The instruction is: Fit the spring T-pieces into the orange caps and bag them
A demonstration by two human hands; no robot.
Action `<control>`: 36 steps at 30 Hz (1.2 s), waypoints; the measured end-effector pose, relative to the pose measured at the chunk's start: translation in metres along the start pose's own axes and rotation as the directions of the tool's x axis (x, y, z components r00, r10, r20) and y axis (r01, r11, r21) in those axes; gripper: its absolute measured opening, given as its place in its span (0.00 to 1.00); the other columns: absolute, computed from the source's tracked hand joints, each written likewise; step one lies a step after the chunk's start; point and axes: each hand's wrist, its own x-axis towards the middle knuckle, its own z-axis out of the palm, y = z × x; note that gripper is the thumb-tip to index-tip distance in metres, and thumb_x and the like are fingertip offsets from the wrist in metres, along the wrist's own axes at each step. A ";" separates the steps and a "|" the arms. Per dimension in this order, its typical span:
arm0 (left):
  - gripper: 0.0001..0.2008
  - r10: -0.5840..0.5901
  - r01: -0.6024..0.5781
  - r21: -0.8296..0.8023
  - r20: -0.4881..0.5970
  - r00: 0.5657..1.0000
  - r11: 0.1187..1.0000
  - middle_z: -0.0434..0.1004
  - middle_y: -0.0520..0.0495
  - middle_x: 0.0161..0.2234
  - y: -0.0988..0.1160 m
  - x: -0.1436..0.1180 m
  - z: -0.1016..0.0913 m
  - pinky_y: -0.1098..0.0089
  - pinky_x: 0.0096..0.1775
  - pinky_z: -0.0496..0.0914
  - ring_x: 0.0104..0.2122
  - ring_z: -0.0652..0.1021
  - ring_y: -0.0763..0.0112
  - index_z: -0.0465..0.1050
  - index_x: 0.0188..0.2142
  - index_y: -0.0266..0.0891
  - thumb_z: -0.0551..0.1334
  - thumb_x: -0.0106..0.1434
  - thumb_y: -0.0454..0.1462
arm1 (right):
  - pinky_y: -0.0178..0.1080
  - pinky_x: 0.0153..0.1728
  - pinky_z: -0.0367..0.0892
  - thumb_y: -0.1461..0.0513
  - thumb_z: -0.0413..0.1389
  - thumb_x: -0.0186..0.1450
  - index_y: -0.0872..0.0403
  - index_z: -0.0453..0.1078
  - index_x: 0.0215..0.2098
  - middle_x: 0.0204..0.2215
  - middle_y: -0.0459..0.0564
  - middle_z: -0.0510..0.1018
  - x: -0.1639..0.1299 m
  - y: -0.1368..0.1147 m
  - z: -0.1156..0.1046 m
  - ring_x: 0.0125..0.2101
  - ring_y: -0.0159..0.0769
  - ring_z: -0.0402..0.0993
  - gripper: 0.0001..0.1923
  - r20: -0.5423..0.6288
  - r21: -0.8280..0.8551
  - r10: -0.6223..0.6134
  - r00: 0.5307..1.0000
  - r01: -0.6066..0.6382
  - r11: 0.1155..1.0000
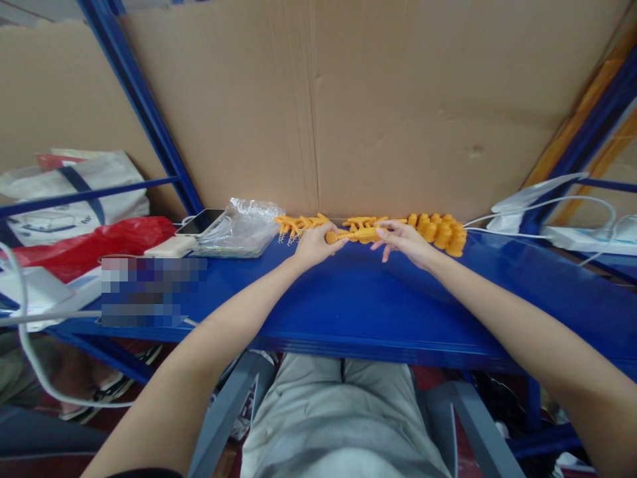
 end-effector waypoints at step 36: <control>0.13 0.070 -0.069 0.071 -0.010 0.998 0.995 0.82 0.47 0.33 -0.001 -0.001 0.001 0.66 0.38 0.72 0.33 0.80 0.64 0.75 0.39 0.40 0.67 0.62 0.46 | 0.30 0.23 0.72 0.60 0.54 0.73 0.53 0.71 0.36 0.28 0.48 0.83 -0.009 -0.015 0.010 0.21 0.29 0.77 0.08 0.032 0.176 0.340 0.940 -0.340 0.924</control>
